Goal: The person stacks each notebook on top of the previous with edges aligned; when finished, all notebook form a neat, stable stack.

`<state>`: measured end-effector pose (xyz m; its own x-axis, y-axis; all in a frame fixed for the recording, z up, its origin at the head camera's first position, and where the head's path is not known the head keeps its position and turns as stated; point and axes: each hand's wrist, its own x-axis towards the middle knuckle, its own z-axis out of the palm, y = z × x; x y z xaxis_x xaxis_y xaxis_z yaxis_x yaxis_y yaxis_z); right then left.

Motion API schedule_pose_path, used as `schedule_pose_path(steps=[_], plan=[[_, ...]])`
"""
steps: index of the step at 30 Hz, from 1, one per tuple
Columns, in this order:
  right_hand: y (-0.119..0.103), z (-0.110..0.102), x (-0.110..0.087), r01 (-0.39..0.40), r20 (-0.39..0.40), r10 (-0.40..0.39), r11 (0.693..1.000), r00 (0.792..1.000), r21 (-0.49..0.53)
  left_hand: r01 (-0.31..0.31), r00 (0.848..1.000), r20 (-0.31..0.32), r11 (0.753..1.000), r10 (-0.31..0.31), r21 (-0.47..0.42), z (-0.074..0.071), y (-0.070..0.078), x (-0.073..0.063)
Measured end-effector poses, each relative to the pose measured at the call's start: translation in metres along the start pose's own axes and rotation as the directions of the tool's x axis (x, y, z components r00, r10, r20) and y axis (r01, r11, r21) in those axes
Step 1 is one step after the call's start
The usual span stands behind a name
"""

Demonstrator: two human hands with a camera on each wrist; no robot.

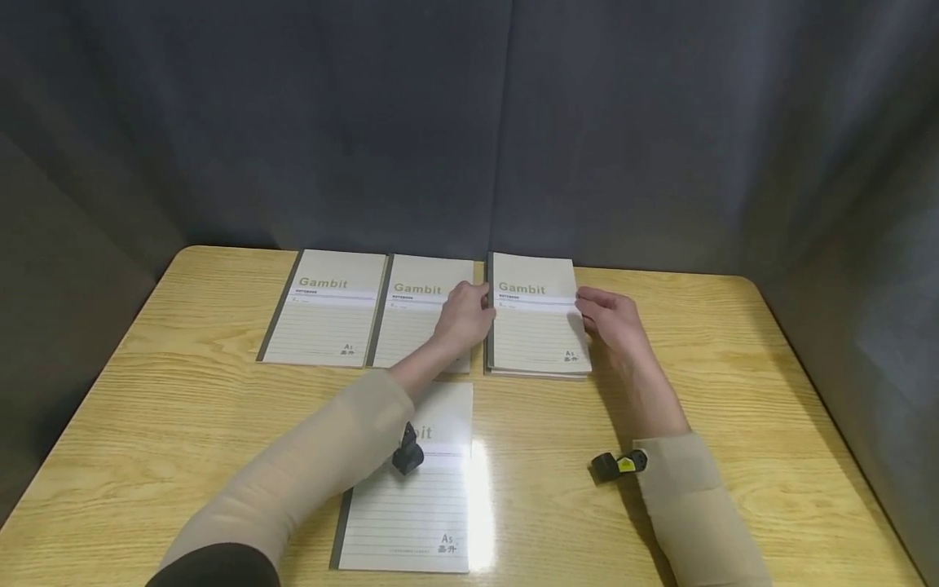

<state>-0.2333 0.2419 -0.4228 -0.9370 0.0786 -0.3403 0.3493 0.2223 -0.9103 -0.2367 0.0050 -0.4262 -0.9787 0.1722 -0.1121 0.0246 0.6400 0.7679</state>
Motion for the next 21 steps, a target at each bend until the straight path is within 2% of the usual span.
schedule_pose_path(steps=[4,8,16,21], plan=[[0.001,0.000,0.000,0.006,0.005,-0.006,1.000,1.000,-0.008,0.003,1.000,0.001,1.000,-0.003,0.031,0.000,-0.002,-0.001],[0.000,-0.001,-0.002,0.006,0.013,-0.006,1.000,1.000,-0.001,0.014,1.000,0.009,1.000,-0.014,0.022,-0.002,-0.002,-0.001],[-0.005,0.002,-0.008,-0.006,0.026,0.007,0.999,1.000,-0.032,0.063,0.995,0.083,0.988,-0.052,-0.141,-0.005,0.006,-0.009],[-0.007,0.002,-0.010,-0.017,0.020,0.018,0.999,1.000,-0.048,0.093,0.991,0.108,0.979,-0.075,-0.180,-0.007,0.011,-0.014]])
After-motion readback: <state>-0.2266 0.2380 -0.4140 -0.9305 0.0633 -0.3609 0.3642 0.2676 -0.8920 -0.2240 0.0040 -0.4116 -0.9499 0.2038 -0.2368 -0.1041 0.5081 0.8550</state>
